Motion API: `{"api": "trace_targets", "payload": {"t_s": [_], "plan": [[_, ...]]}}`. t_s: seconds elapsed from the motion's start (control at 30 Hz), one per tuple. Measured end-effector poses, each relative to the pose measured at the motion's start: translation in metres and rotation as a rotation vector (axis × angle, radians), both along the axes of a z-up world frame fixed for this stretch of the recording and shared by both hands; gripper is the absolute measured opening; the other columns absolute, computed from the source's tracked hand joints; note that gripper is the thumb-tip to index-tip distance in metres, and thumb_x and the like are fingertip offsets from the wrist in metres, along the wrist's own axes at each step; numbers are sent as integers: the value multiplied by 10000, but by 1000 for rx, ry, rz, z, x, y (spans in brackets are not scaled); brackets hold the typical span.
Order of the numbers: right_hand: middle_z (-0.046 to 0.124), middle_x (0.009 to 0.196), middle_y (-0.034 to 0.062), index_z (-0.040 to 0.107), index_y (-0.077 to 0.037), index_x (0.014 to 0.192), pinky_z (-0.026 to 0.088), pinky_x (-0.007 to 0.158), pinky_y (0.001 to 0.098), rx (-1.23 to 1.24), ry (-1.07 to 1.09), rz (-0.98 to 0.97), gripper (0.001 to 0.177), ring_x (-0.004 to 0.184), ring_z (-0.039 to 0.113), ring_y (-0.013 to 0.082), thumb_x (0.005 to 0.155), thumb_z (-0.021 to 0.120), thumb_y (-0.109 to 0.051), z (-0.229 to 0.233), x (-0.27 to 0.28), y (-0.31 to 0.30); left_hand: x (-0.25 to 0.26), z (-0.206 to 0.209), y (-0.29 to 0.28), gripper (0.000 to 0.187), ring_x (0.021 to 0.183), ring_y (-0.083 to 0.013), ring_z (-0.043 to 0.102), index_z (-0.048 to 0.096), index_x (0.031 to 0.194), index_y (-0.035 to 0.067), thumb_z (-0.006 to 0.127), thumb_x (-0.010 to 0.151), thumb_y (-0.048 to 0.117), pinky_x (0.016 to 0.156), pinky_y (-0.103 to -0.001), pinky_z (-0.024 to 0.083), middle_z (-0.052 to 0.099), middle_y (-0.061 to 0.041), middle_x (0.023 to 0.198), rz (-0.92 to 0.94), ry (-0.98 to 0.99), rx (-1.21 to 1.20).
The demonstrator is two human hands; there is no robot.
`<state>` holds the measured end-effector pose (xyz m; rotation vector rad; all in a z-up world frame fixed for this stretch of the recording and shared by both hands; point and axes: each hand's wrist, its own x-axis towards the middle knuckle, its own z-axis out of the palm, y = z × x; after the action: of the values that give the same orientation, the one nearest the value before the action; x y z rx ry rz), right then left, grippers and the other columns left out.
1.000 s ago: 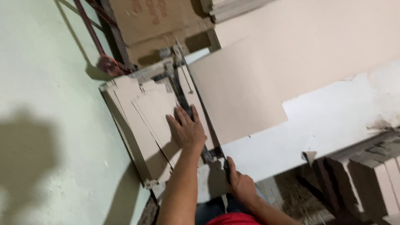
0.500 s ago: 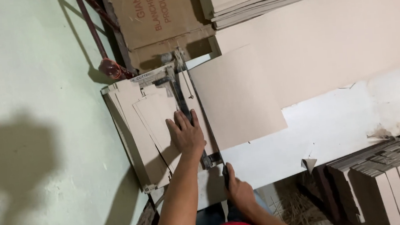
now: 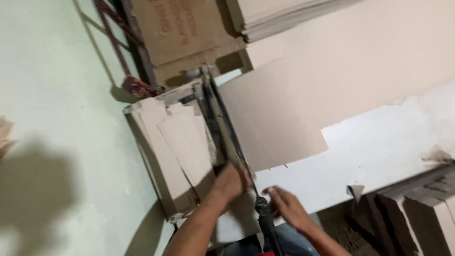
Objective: The person uses a manual paper cutter to trim large sheets of beige paper into smaller rectangular pieces. They align the paper against the guide, pull the lever to cut, and then stack the resulting pieces on the table.
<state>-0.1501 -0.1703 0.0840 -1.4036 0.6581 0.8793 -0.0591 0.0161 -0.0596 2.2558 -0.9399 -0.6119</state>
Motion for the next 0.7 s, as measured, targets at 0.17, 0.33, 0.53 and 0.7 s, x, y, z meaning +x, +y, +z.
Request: {"api": "trace_targets", "payload": {"t_s": [0.17,0.33,0.53,0.7], "plan": [[426,1472,350,356,9,1567,511,1013,672,99,-519,177,579,1281,518,575,1011,481,-92,-180,-32,-5,-45,103,27,166,801,-226,530,669,791,194,707,932,115,818,-427,382,632,-16,921,-429,-744,335],[420,1544,240,348,-55,1599,470,1093,593,313,-236,16,720,1376,494,444,1008,604,-376,-123,-19,13,-57,27,75,65,874,-278,653,707,969,196,646,945,195,796,-484,483,689,-76,1028,-356,-343,651],[433,1468,255,213,-94,1599,471,975,596,-37,35,-524,746,1267,550,434,979,589,-269,-135,1,-28,-13,85,94,322,1123,-369,603,606,1292,113,647,973,103,877,-479,463,468,-191,1442,-387,-261,730],[578,775,33,471,-125,922,537,572,298,69,-51,-842,328,672,673,229,1038,688,-342,-143,10,-75,-12,82,90,246,1088,-344,611,663,1228,89,654,985,123,903,-460,456,544,-190,1327,-239,-344,566]]}}
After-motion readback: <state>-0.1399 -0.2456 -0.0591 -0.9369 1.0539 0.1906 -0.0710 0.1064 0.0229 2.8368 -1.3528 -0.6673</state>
